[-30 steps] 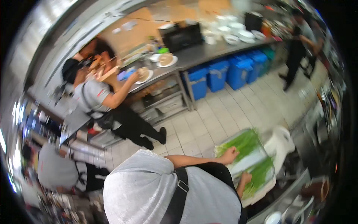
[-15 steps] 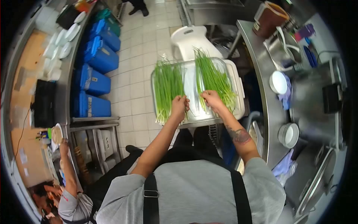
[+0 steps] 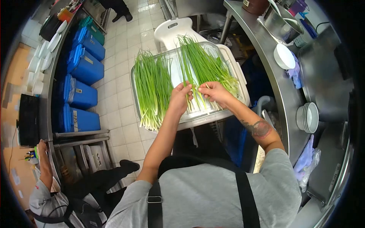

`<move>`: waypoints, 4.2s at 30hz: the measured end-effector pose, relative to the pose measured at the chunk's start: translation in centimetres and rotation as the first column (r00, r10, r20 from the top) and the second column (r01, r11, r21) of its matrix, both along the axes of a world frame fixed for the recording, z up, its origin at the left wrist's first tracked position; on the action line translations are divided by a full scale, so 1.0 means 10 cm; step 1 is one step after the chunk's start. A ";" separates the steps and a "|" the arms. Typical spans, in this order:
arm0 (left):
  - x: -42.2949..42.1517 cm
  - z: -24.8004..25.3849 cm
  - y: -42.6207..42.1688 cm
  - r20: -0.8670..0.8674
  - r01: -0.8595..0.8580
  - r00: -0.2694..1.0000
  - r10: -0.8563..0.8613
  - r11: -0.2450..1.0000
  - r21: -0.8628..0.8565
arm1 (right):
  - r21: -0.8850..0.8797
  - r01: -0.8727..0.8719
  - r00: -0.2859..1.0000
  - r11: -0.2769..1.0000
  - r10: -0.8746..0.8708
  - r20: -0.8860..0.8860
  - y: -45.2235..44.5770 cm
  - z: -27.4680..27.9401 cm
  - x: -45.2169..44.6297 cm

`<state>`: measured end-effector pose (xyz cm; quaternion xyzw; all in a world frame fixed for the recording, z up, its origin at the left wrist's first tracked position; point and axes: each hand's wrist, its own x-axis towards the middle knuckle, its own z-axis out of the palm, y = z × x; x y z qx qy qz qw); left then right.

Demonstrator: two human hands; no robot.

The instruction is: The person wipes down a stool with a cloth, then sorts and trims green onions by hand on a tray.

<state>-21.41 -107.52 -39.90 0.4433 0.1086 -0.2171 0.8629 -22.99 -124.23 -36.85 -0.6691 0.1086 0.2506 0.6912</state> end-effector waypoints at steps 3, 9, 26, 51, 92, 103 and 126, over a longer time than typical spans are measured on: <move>-0.07 -0.01 -0.01 0.046 0.054 0.998 -0.052 0.997 -0.050 | 0.034 -0.004 1.000 0.999 0.003 0.028 -0.03 -0.03 -0.08; -0.22 -0.06 -0.09 0.120 0.056 0.992 -0.045 0.995 -0.087 | 0.005 0.001 0.980 1.000 -0.002 0.200 -0.08 -0.10 -0.21; -0.30 0.08 -0.17 0.251 -0.028 0.965 0.073 0.983 -0.181 | -0.099 -0.038 0.876 0.994 0.081 0.476 -0.04 -0.07 -0.16; -0.35 0.18 -0.13 0.295 0.049 0.955 -0.021 0.995 -0.088 | -0.282 0.157 0.658 0.946 0.113 0.745 -0.02 -0.10 -0.21; -0.46 0.16 0.31 0.464 -0.551 0.830 -0.310 -0.327 0.768 | -0.847 0.315 0.694 0.428 0.505 0.513 0.12 -0.58 -0.17; -0.30 0.18 0.07 0.337 -0.184 0.929 0.152 0.981 0.066 | -0.386 0.014 0.808 0.922 0.217 0.548 0.05 0.05 -0.36; -0.44 0.56 -0.11 0.502 -0.321 0.840 0.206 0.934 0.154 | 0.199 -0.070 0.955 0.978 0.008 0.298 0.00 0.01 -0.27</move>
